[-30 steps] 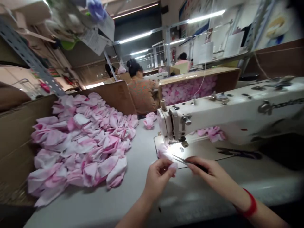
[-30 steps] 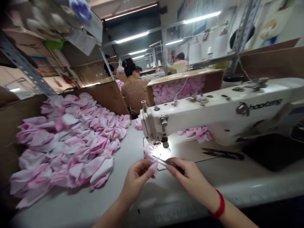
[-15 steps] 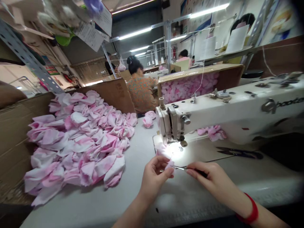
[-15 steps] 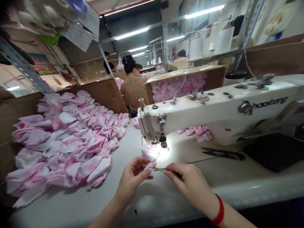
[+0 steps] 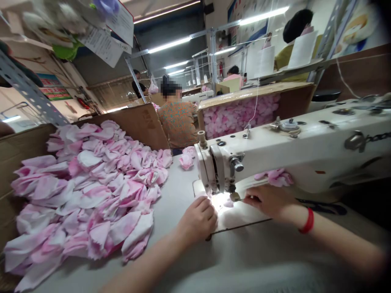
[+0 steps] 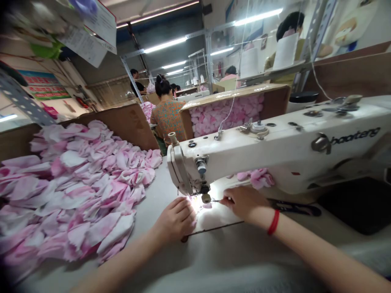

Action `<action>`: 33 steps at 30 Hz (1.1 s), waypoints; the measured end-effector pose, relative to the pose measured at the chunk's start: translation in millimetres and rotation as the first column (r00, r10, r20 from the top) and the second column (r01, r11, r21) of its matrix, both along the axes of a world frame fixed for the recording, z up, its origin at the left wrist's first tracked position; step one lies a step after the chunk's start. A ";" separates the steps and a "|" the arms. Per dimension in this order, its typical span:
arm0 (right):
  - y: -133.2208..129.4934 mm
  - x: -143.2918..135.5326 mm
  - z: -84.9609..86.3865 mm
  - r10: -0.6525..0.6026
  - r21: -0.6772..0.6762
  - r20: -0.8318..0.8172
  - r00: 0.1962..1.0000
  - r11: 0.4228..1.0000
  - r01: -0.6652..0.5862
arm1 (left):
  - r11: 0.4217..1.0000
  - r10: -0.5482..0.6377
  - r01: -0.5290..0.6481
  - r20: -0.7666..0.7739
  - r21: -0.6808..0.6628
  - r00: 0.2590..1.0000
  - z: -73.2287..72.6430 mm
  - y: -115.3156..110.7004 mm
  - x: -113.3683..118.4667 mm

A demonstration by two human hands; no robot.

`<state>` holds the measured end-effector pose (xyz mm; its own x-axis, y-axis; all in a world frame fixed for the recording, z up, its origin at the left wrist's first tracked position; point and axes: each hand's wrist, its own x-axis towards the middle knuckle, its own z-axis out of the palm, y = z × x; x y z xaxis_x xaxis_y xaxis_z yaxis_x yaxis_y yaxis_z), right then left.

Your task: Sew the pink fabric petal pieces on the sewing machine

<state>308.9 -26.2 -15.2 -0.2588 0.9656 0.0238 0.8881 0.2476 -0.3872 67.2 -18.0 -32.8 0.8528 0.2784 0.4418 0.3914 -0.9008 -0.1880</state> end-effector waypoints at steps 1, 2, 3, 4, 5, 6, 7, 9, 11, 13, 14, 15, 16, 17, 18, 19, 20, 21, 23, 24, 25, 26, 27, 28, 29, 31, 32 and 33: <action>9.0 0.4 4.8 0.035 -0.032 -0.020 0.999 0.999 -0.035 | 1.000 0.016 -0.017 -0.042 -0.020 0.999 -1.2 4.8 0.0; 16.9 -0.2 8.5 0.067 -0.057 -0.044 0.997 0.996 -0.070 | 0.997 0.051 -0.056 -0.074 -0.062 0.996 -1.8 7.9 0.2; 23.5 -1.5 11.0 0.095 -0.084 -0.068 0.993 0.991 -0.101 | 0.988 0.092 -0.103 -0.101 -0.118 0.991 -1.9 9.5 0.4; 28.7 -2.9 12.0 0.119 -0.111 -0.093 0.989 0.985 -0.129 | 0.973 0.127 -0.147 -0.121 -0.179 0.985 -1.6 9.9 0.6; 32.7 -4.2 11.8 0.132 -0.136 -0.117 0.984 0.980 -0.148 | 0.953 0.157 -0.185 -0.132 -0.240 0.979 -0.9 9.4 0.7; 35.5 -5.1 10.7 0.138 -0.159 -0.139 0.981 0.974 -0.160 | 0.931 0.184 -0.216 -0.135 -0.294 0.974 -0.4 8.5 0.7; 37.3 -5.4 9.1 0.138 -0.181 -0.159 0.978 0.969 -0.166 | 0.913 0.204 -0.236 -0.127 -0.333 0.971 -0.1 7.5 0.7; 38.8 -4.1 5.8 0.126 -0.219 -0.194 0.973 0.961 -0.168 | 0.901 0.226 -0.246 -0.095 -0.358 0.969 -1.0 5.3 1.0; 38.8 -1.4 3.5 0.112 -0.259 -0.219 0.969 0.951 -0.168 | 0.923 0.213 -0.222 -0.061 -0.314 0.975 -3.6 3.6 2.1; 38.7 0.7 2.0 0.103 -0.295 -0.239 0.965 0.940 -0.173 | 0.955 0.179 -0.182 -0.032 -0.233 0.983 -6.5 2.7 4.0; 38.6 0.9 1.0 0.100 -0.309 -0.246 0.964 0.935 -0.176 | 0.967 0.164 -0.164 -0.013 -0.196 0.986 -7.6 2.6 5.1; 38.6 0.3 -0.3 0.098 -0.319 -0.251 0.963 0.931 -0.177 | 0.975 0.155 -0.151 0.011 -0.165 0.988 -8.5 2.8 6.0; 38.6 -1.1 -1.8 0.096 -0.325 -0.252 0.963 0.929 -0.177 | 0.979 0.149 -0.142 0.038 -0.143 0.988 -9.2 3.1 6.8; 38.4 -3.1 -3.7 0.094 -0.326 -0.251 0.963 0.929 -0.176 | 0.982 0.147 -0.138 0.064 -0.127 0.987 -9.7 3.6 7.5; 38.2 -5.7 -5.6 0.093 -0.322 -0.247 0.964 0.931 -0.173 | 0.984 0.150 -0.139 0.090 -0.115 0.985 -10.2 4.2 7.9; 37.9 -8.7 -7.6 0.092 -0.314 -0.242 0.966 0.934 -0.168 | 0.984 0.156 -0.145 0.111 -0.106 0.981 -10.8 4.8 8.1; 37.6 -11.8 -9.3 0.092 -0.301 -0.233 0.968 0.940 -0.162 | 0.983 0.164 -0.152 0.125 -0.102 0.979 -11.6 5.5 8.2; 37.4 -15.0 -10.6 0.092 -0.288 -0.223 0.970 0.945 -0.156 | 0.982 0.175 -0.162 0.140 -0.100 0.975 -12.6 6.2 8.2; 37.3 -20.6 -12.1 0.091 -0.265 -0.194 0.977 0.954 -0.141 | 0.977 0.200 -0.182 0.177 -0.113 0.964 -15.3 7.5 7.8; 37.4 -23.0 -12.3 0.088 -0.258 -0.176 0.981 0.957 -0.132 | 0.974 0.211 -0.190 0.196 -0.123 0.958 -16.9 8.2 7.4; 37.6 -25.0 -12.1 0.084 -0.252 -0.156 0.984 0.960 -0.122 | 0.972 0.220 -0.195 0.210 -0.133 0.953 -18.6 8.7 7.1; 37.7 -26.7 -11.7 0.077 -0.247 -0.135 0.988 0.963 -0.108 | 0.970 0.224 -0.197 0.218 -0.140 0.950 -20.1 9.2 6.7; 37.6 -28.1 -11.1 0.068 -0.241 -0.113 0.991 0.966 -0.094 | 0.970 0.225 -0.197 0.216 -0.146 0.950 -21.3 9.5 6.4; 37.1 -29.3 -10.4 0.057 -0.237 -0.091 0.994 0.969 -0.078 | 0.968 0.226 -0.196 0.205 -0.155 0.952 -22.2 9.6 6.2; 36.2 -30.4 -9.5 0.047 -0.230 -0.071 0.996 0.971 -0.062 | 0.966 0.228 -0.198 0.192 -0.166 0.954 -22.7 9.5 6.1; 33.2 -32.5 -7.9 0.028 -0.213 -0.038 0.999 0.976 -0.035 | 0.960 0.240 -0.207 0.173 -0.186 0.955 -22.3 8.9 6.2; 31.3 -33.4 -7.1 0.020 -0.203 -0.024 1.000 0.979 -0.025 | 0.957 0.249 -0.216 0.164 -0.194 0.954 -21.6 8.5 6.5; 29.5 -34.2 -6.5 0.014 -0.193 -0.009 1.000 0.981 -0.016 | 0.955 0.253 -0.221 0.154 -0.198 0.955 -20.6 8.1 6.8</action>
<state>274.7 3.3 -21.6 -0.2737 0.9483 -0.1606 0.8817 0.1807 -0.4358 74.1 -9.8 -53.3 0.6657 0.5505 0.5038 0.6104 -0.7901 0.0568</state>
